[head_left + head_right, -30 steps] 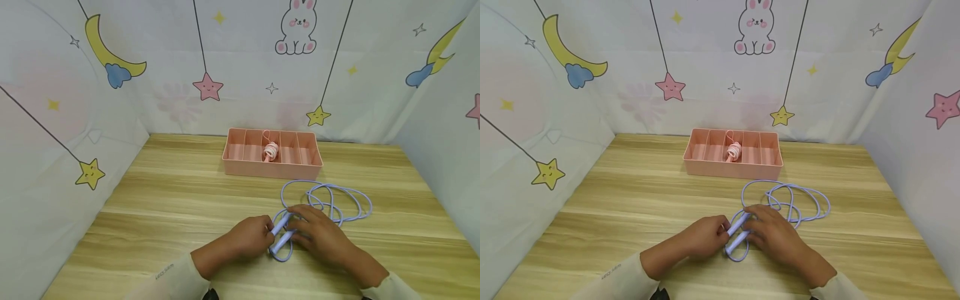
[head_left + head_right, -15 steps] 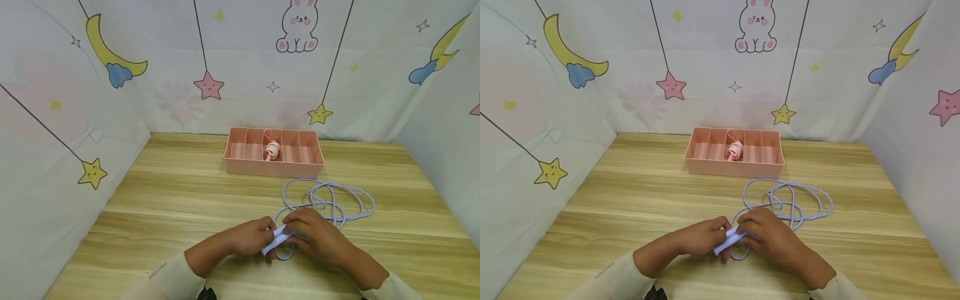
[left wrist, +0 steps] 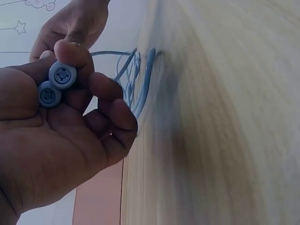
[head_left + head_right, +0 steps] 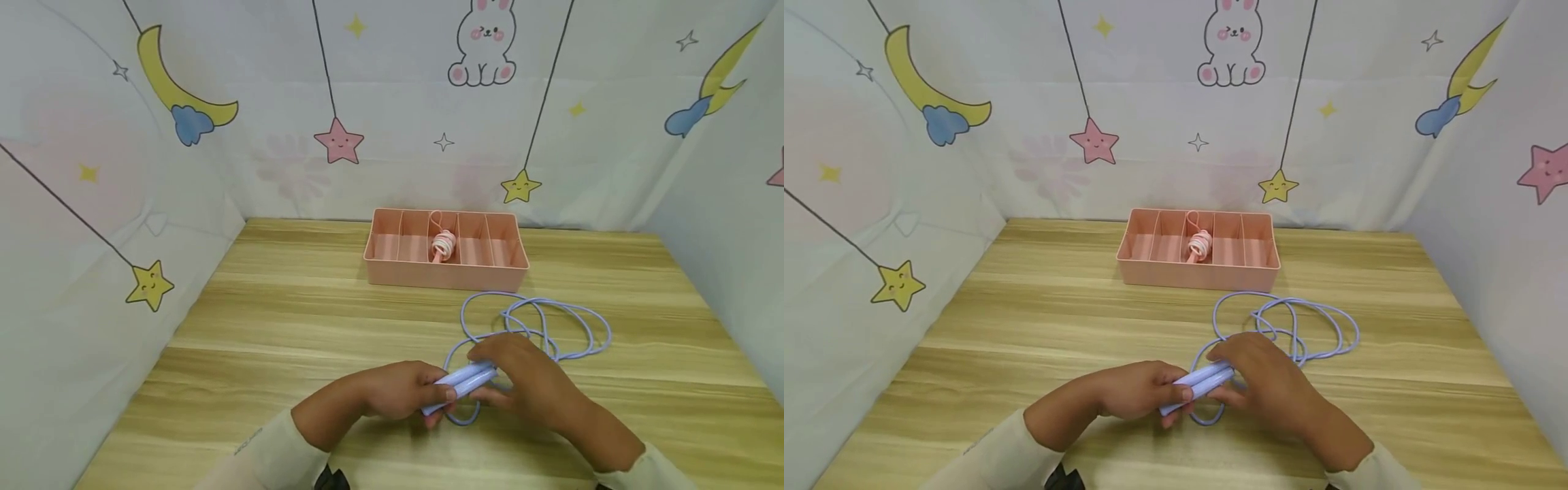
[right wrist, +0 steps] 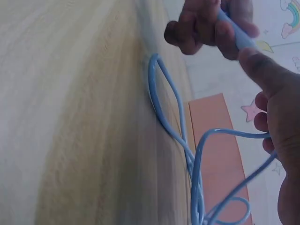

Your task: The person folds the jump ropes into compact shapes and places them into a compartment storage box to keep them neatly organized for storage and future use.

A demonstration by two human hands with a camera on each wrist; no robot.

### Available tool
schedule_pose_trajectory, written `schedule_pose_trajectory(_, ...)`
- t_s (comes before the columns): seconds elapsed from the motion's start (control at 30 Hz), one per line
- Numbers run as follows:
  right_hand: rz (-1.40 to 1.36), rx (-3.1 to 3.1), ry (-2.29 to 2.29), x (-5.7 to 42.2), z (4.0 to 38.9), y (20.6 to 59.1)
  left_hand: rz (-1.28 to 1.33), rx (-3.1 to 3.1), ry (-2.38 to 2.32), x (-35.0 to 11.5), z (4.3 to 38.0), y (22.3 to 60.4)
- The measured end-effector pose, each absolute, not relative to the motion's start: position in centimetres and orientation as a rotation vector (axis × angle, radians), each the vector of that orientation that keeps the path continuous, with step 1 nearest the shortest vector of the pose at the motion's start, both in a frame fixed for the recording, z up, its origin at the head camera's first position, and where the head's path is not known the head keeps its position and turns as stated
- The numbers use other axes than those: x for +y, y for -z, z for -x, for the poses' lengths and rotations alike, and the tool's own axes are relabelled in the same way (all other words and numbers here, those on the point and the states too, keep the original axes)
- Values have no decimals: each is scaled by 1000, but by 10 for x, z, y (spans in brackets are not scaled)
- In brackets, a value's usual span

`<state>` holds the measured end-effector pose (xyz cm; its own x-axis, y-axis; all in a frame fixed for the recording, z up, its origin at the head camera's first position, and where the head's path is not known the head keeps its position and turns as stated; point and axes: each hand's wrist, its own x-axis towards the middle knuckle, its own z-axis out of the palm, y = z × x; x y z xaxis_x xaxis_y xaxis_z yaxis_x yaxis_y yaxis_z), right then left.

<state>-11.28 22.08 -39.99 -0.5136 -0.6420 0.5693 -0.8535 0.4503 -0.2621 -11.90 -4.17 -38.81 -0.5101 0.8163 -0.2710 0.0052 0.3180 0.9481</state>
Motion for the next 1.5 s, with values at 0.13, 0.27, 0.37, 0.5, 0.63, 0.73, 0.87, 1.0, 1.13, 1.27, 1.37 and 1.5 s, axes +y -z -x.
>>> schedule_pose_trajectory(0.13,-1179,-2386,-783,228,113,398,-751,1745,-1321,-47,120,386)
schedule_pose_trajectory(0.27,-1159,-2394,-920,230,111,398,-829,1685,-1376,-49,121,385)
schedule_pose_trajectory(0.37,-1144,-2408,-1152,227,110,398,-889,1667,-1421,-49,121,384)
schedule_pose_trajectory(0.5,-1089,-2375,-1640,220,107,398,-940,1703,-1510,-47,121,384)
schedule_pose_trajectory(0.63,-962,-2476,-1572,212,101,397,-945,1762,-1604,-43,119,386)
schedule_pose_trajectory(0.73,-837,-2671,-1207,203,96,391,-911,1824,-1653,-36,117,387)
schedule_pose_trajectory(0.87,-797,-2853,-864,188,91,383,-823,1943,-1719,-28,114,388)
schedule_pose_trajectory(1.0,-798,-2944,-648,179,87,378,-690,2062,-1768,-21,112,386)
schedule_pose_trajectory(1.13,-833,-2931,-566,175,84,376,-594,2091,-1767,-16,108,385)
schedule_pose_trajectory(1.27,-936,-2832,-423,172,86,377,-596,2053,-1749,-15,106,383)
schedule_pose_trajectory(1.37,-964,-2810,-342,171,86,377,-609,2063,-1718,-14,105,380)
schedule_pose_trajectory(1.5,-984,-2807,-342,170,86,377,-571,2136,-1702,-12,105,377)
